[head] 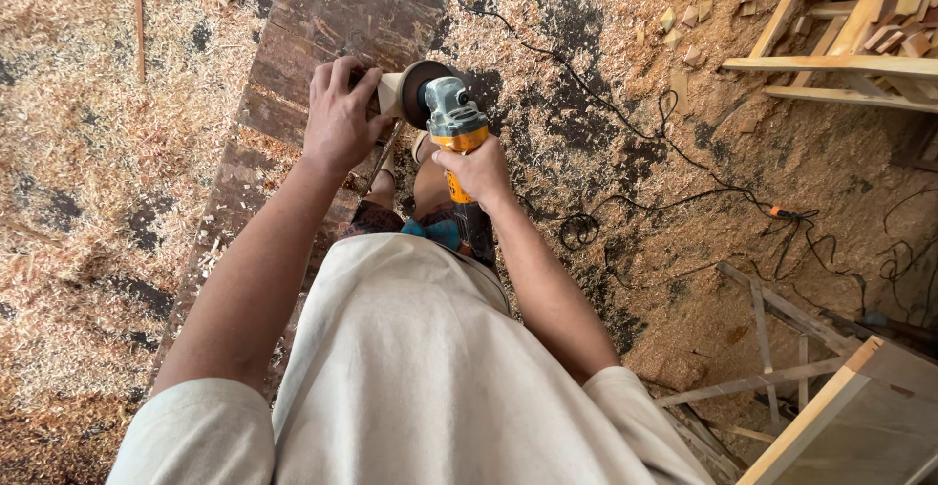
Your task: The person uses an angle grinder with a sanding disc to smooth the surfaces of wooden pyramid-shaped blocks.
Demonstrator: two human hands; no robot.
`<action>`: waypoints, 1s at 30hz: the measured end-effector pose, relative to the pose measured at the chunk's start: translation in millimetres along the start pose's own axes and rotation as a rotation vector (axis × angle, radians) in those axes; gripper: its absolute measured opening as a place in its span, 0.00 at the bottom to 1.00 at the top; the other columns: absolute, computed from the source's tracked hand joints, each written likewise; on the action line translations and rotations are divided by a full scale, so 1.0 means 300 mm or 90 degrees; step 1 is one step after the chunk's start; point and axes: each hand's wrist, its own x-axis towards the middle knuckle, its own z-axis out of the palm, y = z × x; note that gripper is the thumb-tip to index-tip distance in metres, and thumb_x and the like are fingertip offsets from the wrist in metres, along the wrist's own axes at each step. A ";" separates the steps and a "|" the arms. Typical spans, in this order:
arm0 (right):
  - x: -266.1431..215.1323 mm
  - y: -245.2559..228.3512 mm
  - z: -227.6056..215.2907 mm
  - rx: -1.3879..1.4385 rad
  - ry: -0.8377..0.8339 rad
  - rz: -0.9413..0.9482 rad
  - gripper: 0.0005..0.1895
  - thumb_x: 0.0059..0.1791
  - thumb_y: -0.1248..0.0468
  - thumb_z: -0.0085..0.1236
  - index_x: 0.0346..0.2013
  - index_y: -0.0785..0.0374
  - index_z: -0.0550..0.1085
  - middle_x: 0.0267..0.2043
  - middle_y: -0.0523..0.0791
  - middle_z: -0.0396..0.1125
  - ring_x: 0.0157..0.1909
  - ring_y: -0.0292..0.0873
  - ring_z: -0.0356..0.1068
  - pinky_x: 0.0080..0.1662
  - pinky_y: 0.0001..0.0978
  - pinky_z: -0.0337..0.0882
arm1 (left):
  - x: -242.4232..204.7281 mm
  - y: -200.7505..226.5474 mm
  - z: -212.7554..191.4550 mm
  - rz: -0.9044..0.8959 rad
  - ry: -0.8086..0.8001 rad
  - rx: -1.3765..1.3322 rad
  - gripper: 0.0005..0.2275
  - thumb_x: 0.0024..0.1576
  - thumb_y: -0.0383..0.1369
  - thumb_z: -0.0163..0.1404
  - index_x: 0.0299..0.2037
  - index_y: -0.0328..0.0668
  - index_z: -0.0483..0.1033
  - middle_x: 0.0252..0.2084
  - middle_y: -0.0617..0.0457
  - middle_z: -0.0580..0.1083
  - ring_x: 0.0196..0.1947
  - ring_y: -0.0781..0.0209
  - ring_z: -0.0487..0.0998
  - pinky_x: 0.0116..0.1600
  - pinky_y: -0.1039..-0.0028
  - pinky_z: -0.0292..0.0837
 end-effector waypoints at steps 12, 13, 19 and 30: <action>0.011 0.017 -0.092 0.160 0.070 0.110 0.13 0.39 0.66 0.66 0.37 0.65 0.77 0.29 0.45 0.73 0.24 0.38 0.73 0.31 0.32 0.77 | 0.007 0.000 0.004 -0.008 -0.020 0.036 0.31 0.47 0.36 0.69 0.61 0.38 0.75 0.61 0.41 0.64 0.64 0.40 0.62 0.69 0.52 0.59; 0.005 0.024 -0.094 0.157 0.064 0.102 0.13 0.39 0.66 0.66 0.37 0.64 0.77 0.29 0.45 0.73 0.24 0.38 0.73 0.31 0.33 0.77 | 0.003 0.001 0.006 -0.008 -0.018 0.031 0.30 0.47 0.36 0.69 0.62 0.38 0.75 0.62 0.42 0.64 0.64 0.40 0.62 0.70 0.52 0.60; -0.006 0.026 -0.053 0.148 0.024 0.021 0.13 0.38 0.65 0.66 0.36 0.63 0.79 0.29 0.44 0.74 0.26 0.38 0.74 0.31 0.33 0.77 | 0.004 0.010 -0.006 -0.005 -0.009 0.014 0.30 0.47 0.34 0.69 0.61 0.39 0.75 0.61 0.42 0.65 0.63 0.40 0.63 0.69 0.52 0.61; 0.024 0.081 -0.059 0.077 0.059 0.074 0.12 0.39 0.65 0.67 0.35 0.61 0.78 0.29 0.44 0.74 0.27 0.37 0.74 0.33 0.32 0.78 | 0.017 -0.002 0.007 -0.006 -0.015 0.025 0.31 0.46 0.33 0.69 0.62 0.36 0.75 0.59 0.44 0.66 0.62 0.42 0.64 0.69 0.53 0.61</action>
